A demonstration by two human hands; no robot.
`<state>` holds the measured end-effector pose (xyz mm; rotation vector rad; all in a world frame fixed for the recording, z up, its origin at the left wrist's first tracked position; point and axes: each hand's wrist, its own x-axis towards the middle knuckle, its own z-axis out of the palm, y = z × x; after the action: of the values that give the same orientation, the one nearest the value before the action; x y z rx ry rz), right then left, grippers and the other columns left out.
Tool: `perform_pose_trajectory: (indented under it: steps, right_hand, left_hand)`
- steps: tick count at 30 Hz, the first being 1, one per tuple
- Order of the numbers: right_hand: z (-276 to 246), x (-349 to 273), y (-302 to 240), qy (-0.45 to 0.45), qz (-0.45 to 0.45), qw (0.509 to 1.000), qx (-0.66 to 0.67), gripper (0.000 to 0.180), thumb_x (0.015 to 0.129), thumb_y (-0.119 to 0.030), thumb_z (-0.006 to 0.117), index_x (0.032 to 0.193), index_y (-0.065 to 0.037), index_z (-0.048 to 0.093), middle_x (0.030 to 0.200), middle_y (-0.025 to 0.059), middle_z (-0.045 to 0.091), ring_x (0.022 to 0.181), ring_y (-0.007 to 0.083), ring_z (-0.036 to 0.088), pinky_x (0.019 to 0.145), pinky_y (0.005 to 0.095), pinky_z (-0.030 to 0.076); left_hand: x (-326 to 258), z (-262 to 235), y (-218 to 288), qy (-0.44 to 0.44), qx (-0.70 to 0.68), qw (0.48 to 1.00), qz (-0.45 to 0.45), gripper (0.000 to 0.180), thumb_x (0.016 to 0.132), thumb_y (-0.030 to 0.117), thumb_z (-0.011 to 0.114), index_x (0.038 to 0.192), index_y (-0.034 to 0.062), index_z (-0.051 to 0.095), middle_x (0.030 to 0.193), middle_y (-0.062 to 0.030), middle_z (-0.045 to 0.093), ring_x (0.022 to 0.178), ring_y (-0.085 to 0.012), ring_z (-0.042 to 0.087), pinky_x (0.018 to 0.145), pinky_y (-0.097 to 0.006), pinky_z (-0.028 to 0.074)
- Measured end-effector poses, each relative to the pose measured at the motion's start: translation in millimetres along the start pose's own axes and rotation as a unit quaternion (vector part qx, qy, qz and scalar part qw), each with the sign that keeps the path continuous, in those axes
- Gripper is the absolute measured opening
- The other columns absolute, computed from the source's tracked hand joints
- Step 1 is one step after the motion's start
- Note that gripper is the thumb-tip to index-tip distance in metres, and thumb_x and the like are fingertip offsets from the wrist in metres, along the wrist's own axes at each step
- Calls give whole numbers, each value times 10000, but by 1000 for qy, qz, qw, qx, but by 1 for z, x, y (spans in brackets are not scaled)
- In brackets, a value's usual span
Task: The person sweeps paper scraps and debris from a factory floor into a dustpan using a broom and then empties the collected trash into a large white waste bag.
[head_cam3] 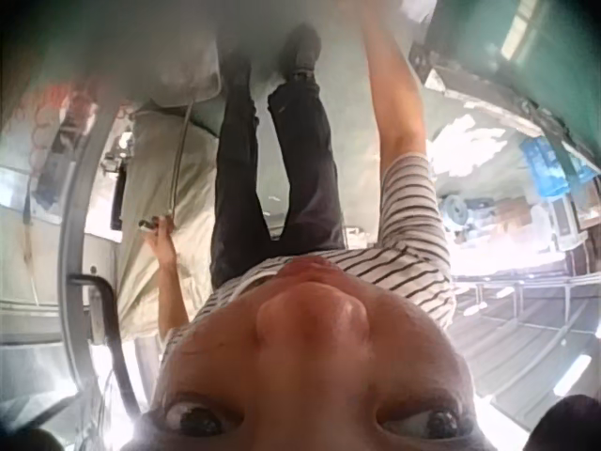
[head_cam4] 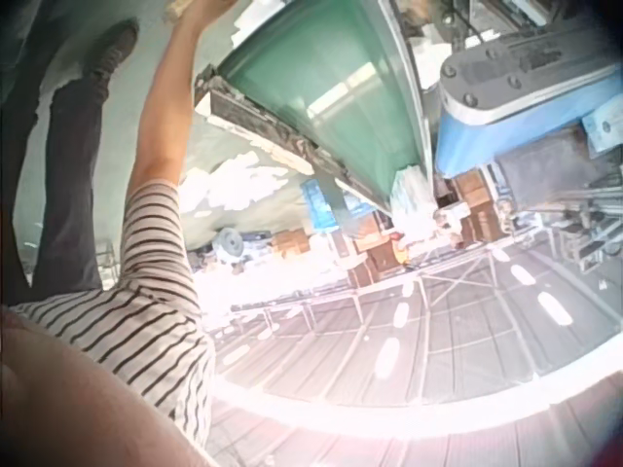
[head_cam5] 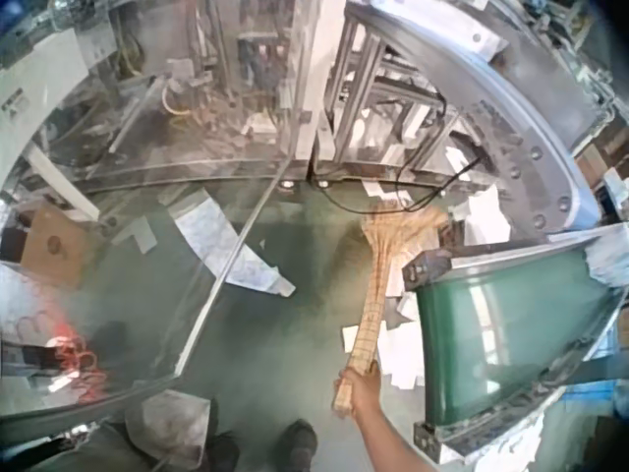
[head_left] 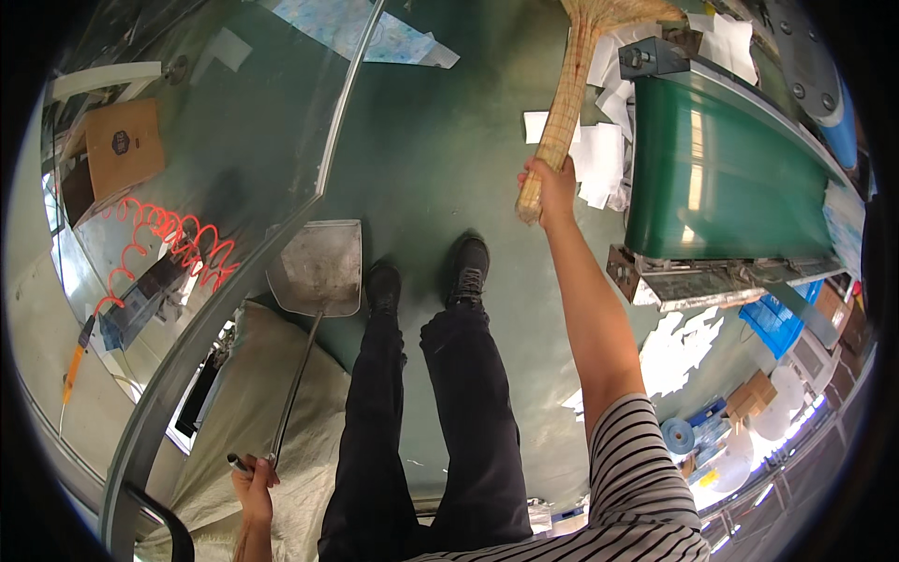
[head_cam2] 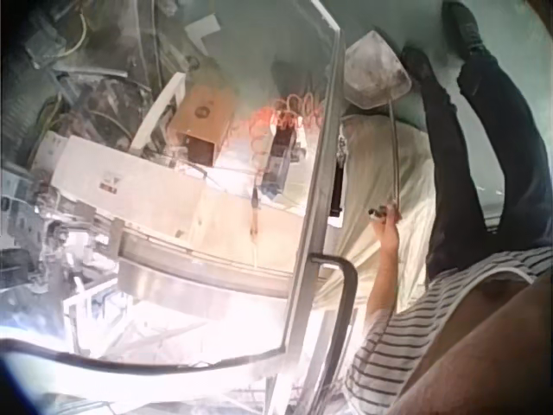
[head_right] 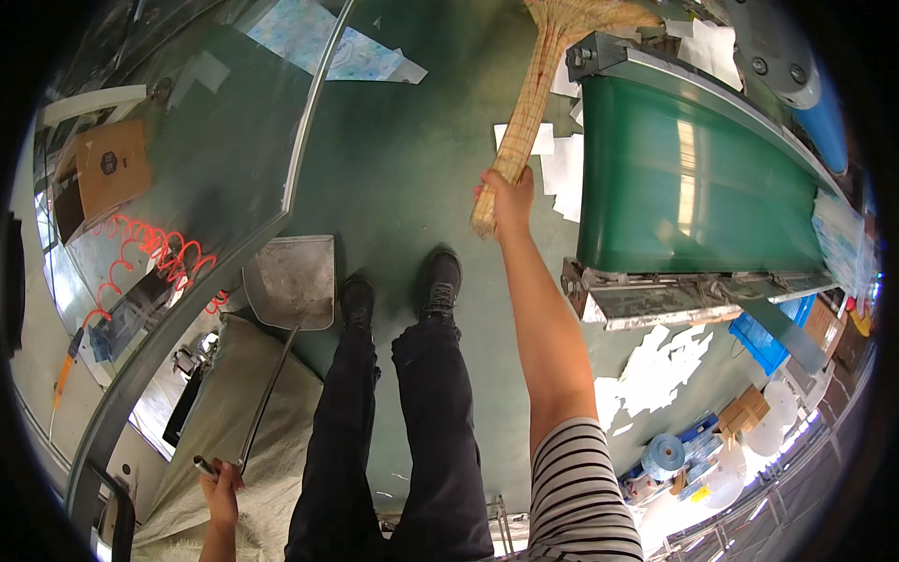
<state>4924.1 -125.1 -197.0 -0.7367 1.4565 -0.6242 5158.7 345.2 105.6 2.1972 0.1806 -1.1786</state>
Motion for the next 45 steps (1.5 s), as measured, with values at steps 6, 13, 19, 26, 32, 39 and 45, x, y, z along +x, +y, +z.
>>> perform_pose_trajectory:
  steps: [6,13,19,26,32,39,45]
  right_hand:
    - [28,52,8,-27,-10,998,55,322,708,-81,621,957,-25,425,718,102,557,547,183,565,457,292,478]
    - [57,129,0,-65,-34,995,68,276,727,-82,598,946,-24,440,706,109,556,545,194,559,472,293,478]
    - [29,159,-9,-67,65,978,187,290,744,-125,601,961,-60,420,671,119,551,520,221,546,452,320,467]
    - [35,74,18,-53,147,936,315,239,784,-197,563,932,-73,422,661,111,522,550,234,538,479,335,477]
    - [45,-50,17,-23,234,887,397,237,833,-254,521,907,-42,444,719,104,529,581,214,530,510,323,480]
    - [22,-213,35,6,307,868,392,253,850,-280,497,913,-35,477,754,106,545,566,206,536,506,318,487]
    - [5,-385,16,22,345,902,260,332,801,-156,543,1079,-77,379,769,118,511,577,211,536,500,309,467]
  left_hand:
    - [1,4,-4,42,2,999,-32,304,841,182,553,617,87,371,482,-29,398,429,-102,375,451,-247,359]
    - [0,8,14,13,102,993,-64,275,872,204,507,637,89,425,554,22,382,512,-72,319,500,-241,307]
    - [3,7,10,19,79,995,-53,256,858,192,526,653,84,418,544,-2,406,487,-91,351,482,-245,324]
    - [1,7,1,36,34,997,-53,298,835,177,547,606,80,382,518,-16,401,447,-94,374,452,-242,354]
    - [-1,2,0,2,78,996,-33,280,831,171,539,600,69,419,517,-23,427,459,-100,411,451,-240,327]
    - [1,-9,-7,-38,30,999,-11,287,846,173,533,612,78,396,528,-4,397,479,-93,386,472,-228,315]
    - [0,-12,-9,-77,42,996,-3,280,852,153,520,611,80,399,520,-5,394,475,-94,382,480,-231,317]
